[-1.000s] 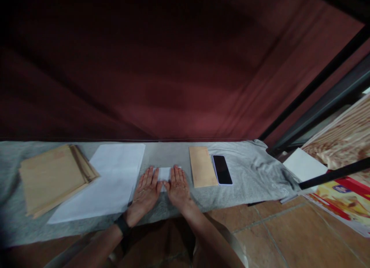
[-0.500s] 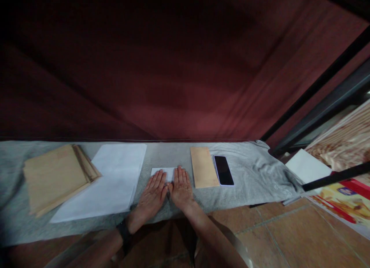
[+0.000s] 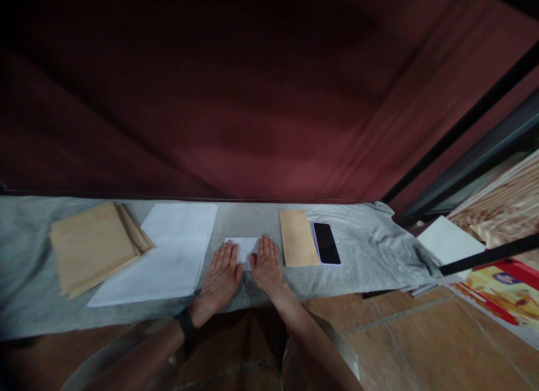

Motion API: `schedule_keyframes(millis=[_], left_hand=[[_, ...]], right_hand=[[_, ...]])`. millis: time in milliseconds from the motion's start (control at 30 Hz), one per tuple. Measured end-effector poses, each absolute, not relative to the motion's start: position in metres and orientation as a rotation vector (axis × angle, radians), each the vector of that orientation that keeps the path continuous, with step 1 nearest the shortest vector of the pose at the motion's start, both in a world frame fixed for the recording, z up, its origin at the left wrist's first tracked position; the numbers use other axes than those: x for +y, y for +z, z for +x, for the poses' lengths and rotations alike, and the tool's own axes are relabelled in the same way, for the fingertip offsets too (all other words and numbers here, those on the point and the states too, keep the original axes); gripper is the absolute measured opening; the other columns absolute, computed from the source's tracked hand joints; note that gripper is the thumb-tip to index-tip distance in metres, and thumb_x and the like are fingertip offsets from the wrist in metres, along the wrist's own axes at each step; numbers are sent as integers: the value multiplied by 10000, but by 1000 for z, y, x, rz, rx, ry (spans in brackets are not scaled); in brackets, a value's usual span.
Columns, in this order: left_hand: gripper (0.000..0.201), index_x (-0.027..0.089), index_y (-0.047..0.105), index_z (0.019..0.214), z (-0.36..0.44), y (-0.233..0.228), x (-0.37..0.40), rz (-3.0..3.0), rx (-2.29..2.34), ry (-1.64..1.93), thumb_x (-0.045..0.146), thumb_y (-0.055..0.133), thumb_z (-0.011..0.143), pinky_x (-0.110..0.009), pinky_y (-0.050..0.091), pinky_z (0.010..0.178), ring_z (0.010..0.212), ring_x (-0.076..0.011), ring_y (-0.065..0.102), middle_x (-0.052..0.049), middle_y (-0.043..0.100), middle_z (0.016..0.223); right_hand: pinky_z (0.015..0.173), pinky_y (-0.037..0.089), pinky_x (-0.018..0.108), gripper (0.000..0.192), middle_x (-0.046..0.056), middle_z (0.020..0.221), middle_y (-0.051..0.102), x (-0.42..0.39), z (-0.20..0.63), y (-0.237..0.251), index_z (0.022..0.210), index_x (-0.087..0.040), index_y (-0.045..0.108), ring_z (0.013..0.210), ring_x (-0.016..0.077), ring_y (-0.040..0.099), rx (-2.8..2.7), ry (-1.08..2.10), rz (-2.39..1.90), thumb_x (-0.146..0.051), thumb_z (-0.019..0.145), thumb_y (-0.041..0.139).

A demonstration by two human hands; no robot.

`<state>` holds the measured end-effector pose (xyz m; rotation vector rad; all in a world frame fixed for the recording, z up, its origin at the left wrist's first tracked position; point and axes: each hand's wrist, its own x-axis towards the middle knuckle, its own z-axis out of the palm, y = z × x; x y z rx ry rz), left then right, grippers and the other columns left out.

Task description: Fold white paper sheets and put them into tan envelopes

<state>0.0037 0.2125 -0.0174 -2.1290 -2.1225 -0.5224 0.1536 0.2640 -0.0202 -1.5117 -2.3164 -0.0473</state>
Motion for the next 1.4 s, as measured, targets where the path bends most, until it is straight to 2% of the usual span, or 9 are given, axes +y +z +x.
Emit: schedule_keyframes(millis=[200,367,633,800,1000,1100,1167,1267,1400], left_hand=[[600,30,409,1517,2,-13,211,-2169,-2082,-515,260,346,966,-501,319,1221,1517,-296,310,-206,393,1597],[586,3,424,1499,1,-9,207,-2193,-2080,-536,256,340,977,-497,319,1225,1507,-299,335,-223,426,1573],[554,16,456,1480,6,0,203,-2250,-2104,-535,215,352,974,-479,305,1237,1505,-286,342,-220,431,1570],[554,55,440,1497,8,2,202,-2235,-2140,-594,222,360,976,-519,308,1227,1498,-286,356,-207,437,1570],[532,25,458,1466,11,-5,203,-2232,-2149,-609,210,367,976,-476,314,1227,1501,-274,351,-218,439,1567],[494,76,519,1423,6,0,205,-2285,-2123,-699,208,394,963,-466,358,1201,1458,-261,423,-189,507,1523],[454,127,574,1372,-12,13,205,-2331,-2081,-791,229,427,955,-454,397,1172,1400,-254,495,-163,574,1462],[477,159,531,1417,-73,46,195,-1982,-2123,-1029,311,442,974,-494,324,1206,1455,-287,410,-158,531,1501],[597,81,509,1386,-188,80,164,-1024,-2546,-1102,457,494,923,-559,365,1115,1377,-400,452,-266,522,1435]], right_hand=[[1238,286,447,542,102,1636,336,264,142,-11,1556,-144,395,1522,238,310,-2478,61,-1324,-389,1078,323],[1242,274,447,536,118,1629,341,261,140,-14,1554,-148,401,1524,240,306,-2499,73,-1324,-393,1084,319],[1258,189,456,541,111,1673,209,260,140,-7,1590,-173,324,1549,245,234,-2580,137,-1417,-365,1085,292],[1251,184,456,529,108,1671,229,258,138,-6,1588,-188,335,1548,243,238,-2586,110,-1444,-333,1080,303],[1246,184,449,530,112,1672,235,258,136,-9,1580,-180,356,1539,255,260,-2587,86,-1457,-335,1075,313],[1246,175,464,540,103,1672,238,259,137,-10,1587,-193,340,1540,259,258,-2572,94,-1463,-349,1071,318],[1246,170,470,548,102,1671,239,259,136,-9,1591,-196,331,1538,263,262,-2566,107,-1469,-365,1070,319],[1247,163,464,556,102,1670,240,258,135,-7,1590,-189,334,1536,267,267,-2562,125,-1488,-391,1073,307],[1252,151,451,557,89,1669,244,256,133,-4,1587,-190,341,1537,261,265,-2555,138,-1509,-397,1072,305]])
